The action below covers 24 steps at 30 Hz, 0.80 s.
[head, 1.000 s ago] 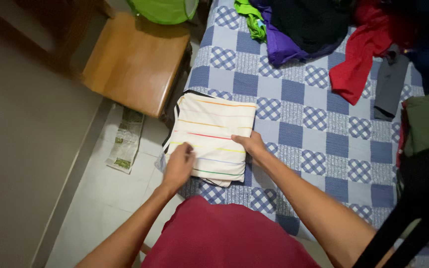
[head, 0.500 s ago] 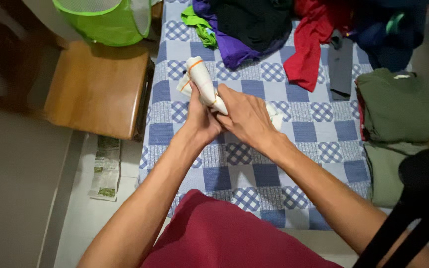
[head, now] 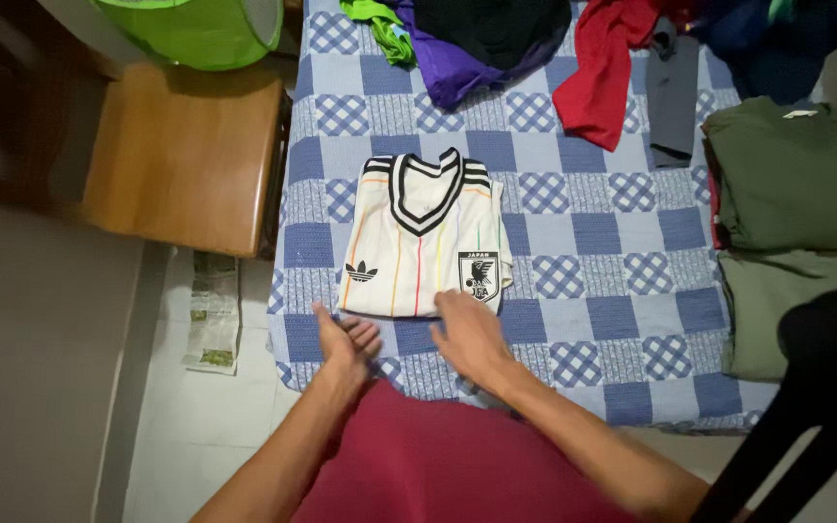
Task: The person folds several shirts on a table. They first fold a light green t-shirt, then a white striped jersey, and finally a black and purple jersey, stacking each folded item on the right side of the table.
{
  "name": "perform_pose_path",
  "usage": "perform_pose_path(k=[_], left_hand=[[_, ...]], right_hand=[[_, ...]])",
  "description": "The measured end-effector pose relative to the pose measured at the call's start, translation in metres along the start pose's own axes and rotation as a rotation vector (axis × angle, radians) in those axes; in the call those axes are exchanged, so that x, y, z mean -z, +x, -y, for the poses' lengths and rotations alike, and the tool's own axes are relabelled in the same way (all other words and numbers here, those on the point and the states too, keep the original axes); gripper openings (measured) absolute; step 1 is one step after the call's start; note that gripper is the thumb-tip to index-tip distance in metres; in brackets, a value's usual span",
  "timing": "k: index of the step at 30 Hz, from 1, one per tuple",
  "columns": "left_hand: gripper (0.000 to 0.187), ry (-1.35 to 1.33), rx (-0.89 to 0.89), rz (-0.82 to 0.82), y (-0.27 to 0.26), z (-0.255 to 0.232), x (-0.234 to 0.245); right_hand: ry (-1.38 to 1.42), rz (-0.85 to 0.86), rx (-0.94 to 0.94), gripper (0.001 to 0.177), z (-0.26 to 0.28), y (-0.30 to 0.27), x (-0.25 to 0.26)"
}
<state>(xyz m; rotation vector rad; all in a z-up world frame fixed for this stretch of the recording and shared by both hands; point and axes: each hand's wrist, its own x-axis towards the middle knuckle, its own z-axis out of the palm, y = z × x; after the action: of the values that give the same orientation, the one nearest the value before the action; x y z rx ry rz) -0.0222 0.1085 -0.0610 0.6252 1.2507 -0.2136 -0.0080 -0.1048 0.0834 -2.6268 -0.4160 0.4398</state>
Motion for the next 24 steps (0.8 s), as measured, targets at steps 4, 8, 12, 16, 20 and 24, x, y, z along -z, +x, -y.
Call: perform_pose_path(k=[4,8,12,16,20,24], left_hand=[[0.069,0.948,-0.768,-0.229,-0.002,-0.013,0.004],[0.069,1.203,-1.16,-0.079,-0.006,-0.046,-0.04],[0.064,1.275,-1.039,0.043,0.001,-0.073,-0.093],[0.045,1.302,-0.888,0.164,0.003,-0.088,-0.117],[0.037,1.307,-0.993,0.035,-0.001,-0.09,-0.112],[0.039,1.32,-0.973,0.004,0.002,-0.088,-0.103]], right_hand=[[0.017,-0.351,-0.229,0.051,-0.04,0.006,-0.016],[0.28,-0.555,-0.544,0.06,-0.089,0.04,-0.032],[0.76,-0.467,-0.783,0.056,-0.132,0.076,-0.045],[1.003,-0.279,-0.766,0.035,-0.157,0.087,-0.048],[1.149,-0.425,-0.654,0.027,-0.161,0.071,-0.046],[1.223,-0.449,-0.782,0.036,-0.159,0.048,-0.042]])
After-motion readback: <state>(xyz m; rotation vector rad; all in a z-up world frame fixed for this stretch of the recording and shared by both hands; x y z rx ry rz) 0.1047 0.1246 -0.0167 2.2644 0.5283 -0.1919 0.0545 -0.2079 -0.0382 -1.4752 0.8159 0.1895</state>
